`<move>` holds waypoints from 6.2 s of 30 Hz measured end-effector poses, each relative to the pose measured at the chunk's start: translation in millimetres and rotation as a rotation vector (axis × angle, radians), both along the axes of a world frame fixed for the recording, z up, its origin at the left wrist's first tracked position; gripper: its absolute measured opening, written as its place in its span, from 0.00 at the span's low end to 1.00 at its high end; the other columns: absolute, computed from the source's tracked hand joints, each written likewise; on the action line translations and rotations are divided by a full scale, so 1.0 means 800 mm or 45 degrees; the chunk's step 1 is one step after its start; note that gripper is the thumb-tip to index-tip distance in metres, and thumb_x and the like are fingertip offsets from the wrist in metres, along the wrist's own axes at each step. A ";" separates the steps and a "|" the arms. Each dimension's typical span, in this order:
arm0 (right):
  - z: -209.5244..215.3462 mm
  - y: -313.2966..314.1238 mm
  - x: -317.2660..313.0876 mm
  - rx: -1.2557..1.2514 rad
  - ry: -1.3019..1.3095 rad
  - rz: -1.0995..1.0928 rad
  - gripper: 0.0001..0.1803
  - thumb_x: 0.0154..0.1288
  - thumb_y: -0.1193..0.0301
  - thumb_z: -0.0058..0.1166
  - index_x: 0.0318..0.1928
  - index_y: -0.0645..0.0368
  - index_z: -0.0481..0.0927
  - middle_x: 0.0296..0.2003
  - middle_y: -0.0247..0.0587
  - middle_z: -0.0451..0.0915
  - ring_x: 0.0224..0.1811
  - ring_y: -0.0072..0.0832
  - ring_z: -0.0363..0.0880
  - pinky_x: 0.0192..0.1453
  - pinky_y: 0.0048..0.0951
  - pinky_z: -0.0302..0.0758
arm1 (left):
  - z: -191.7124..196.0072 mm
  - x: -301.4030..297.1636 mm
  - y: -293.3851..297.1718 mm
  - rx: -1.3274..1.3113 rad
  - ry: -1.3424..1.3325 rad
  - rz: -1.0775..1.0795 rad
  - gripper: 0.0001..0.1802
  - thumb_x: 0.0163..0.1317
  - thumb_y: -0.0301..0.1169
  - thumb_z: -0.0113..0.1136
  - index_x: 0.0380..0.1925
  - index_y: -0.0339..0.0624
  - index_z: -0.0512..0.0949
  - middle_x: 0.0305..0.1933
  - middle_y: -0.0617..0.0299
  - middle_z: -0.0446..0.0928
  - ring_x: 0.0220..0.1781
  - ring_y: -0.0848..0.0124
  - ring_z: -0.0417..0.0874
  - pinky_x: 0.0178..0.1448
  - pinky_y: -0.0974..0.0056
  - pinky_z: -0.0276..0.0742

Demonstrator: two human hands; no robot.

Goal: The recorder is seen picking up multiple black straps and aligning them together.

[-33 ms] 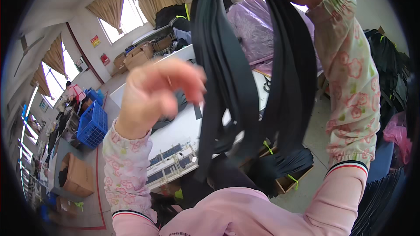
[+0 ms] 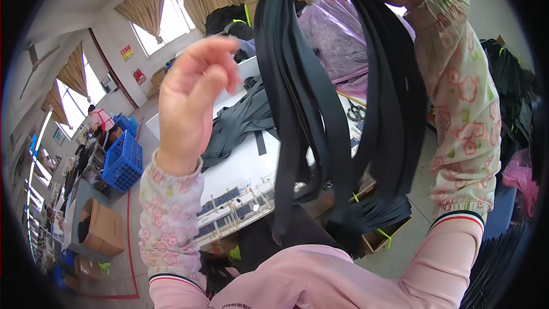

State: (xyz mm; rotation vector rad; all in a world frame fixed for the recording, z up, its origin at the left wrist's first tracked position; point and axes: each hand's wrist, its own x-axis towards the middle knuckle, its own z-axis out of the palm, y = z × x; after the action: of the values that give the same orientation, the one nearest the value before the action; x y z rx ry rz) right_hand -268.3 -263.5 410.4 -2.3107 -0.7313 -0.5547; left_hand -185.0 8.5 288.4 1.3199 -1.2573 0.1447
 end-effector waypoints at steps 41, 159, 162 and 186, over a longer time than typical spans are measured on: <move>-0.030 0.033 0.026 -0.352 -0.054 -0.018 0.27 0.51 0.66 0.69 0.51 0.68 0.82 0.38 0.40 0.86 0.39 0.26 0.83 0.48 0.26 0.77 | -0.141 0.000 -0.079 0.101 0.701 -0.336 0.55 0.50 0.29 0.73 0.76 0.39 0.52 0.49 0.51 0.80 0.51 0.60 0.83 0.59 0.55 0.78; -0.359 0.496 0.119 -0.065 0.454 0.934 0.32 0.55 0.66 0.73 0.60 0.61 0.78 0.45 0.50 0.83 0.48 0.46 0.83 0.52 0.37 0.80 | -0.394 -0.112 0.335 -0.854 0.592 0.560 0.40 0.76 0.58 0.43 0.70 0.32 0.60 0.43 0.63 0.71 0.35 0.77 0.70 0.44 0.70 0.69; -0.335 0.522 0.122 -0.065 -0.185 1.136 0.28 0.56 0.70 0.70 0.58 0.60 0.79 0.43 0.47 0.83 0.43 0.45 0.83 0.49 0.37 0.80 | -0.388 -0.111 0.332 -0.775 0.570 0.509 0.38 0.76 0.56 0.44 0.69 0.33 0.61 0.44 0.62 0.71 0.36 0.76 0.71 0.43 0.70 0.70; -0.331 0.537 0.124 -0.280 -0.321 1.262 0.17 0.47 0.73 0.70 0.40 0.57 0.81 0.33 0.39 0.76 0.36 0.39 0.77 0.41 0.37 0.73 | -0.374 -0.116 0.326 -0.814 0.651 0.541 0.25 0.78 0.51 0.47 0.53 0.36 0.72 0.45 0.57 0.77 0.38 0.75 0.76 0.44 0.69 0.74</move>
State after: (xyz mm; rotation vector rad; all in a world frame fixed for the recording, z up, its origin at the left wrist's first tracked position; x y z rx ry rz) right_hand -168.9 166.2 145.9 -1.7371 -1.9534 -0.2915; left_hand -277.8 269.0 -10.9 0.9521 -0.4231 0.4394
